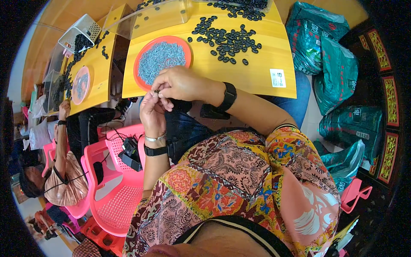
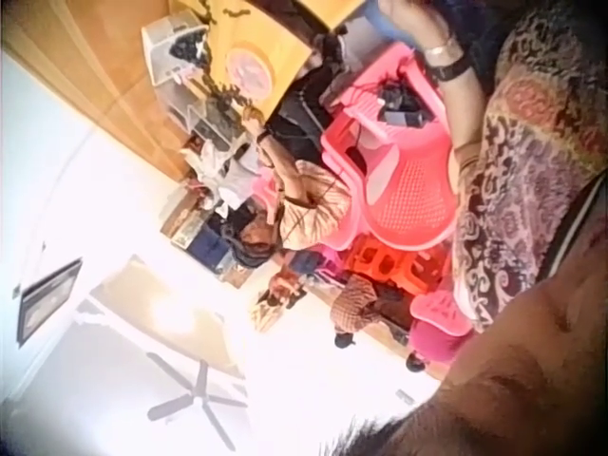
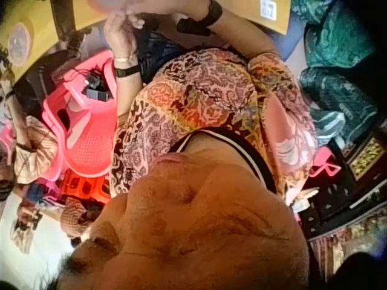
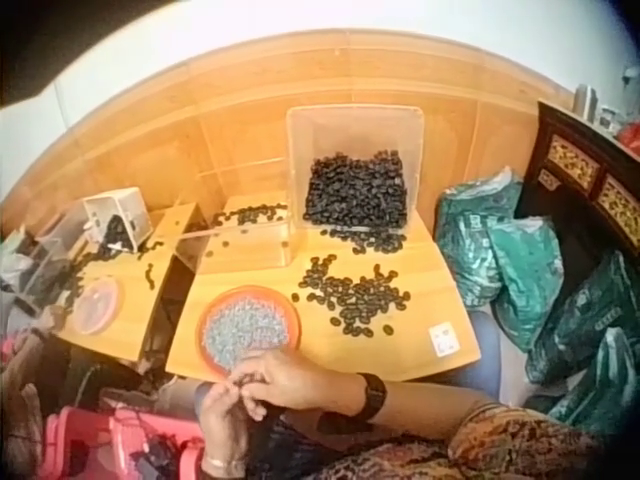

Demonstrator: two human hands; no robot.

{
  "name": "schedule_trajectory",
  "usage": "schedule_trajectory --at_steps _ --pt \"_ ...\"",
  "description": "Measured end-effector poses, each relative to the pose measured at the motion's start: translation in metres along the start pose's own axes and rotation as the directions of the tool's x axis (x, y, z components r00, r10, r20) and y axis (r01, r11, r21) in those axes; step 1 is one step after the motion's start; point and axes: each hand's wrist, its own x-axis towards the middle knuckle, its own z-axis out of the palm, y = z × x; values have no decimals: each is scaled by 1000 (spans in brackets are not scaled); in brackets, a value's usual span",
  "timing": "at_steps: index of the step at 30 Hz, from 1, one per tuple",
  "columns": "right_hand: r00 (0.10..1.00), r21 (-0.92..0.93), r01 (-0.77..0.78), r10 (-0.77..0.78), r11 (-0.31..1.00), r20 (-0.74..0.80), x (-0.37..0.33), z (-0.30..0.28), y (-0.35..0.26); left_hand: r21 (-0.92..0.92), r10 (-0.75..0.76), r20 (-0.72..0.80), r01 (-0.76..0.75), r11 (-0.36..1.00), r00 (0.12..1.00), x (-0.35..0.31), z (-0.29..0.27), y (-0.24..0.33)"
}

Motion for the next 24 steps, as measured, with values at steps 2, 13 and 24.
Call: schedule_trajectory --at_steps 2,13,24 --pt "1000 -28 24 -24 999 -19 -2 2 2 -6 -11 9 11 1000 1000 0 0 1" --pt "989 198 -112 90 974 120 1 -6 15 144 -61 51 53 988 997 0 -1 -2" --pt "997 -758 -46 76 650 5 66 -11 52 172 18 -157 10 985 987 2 -3 7"
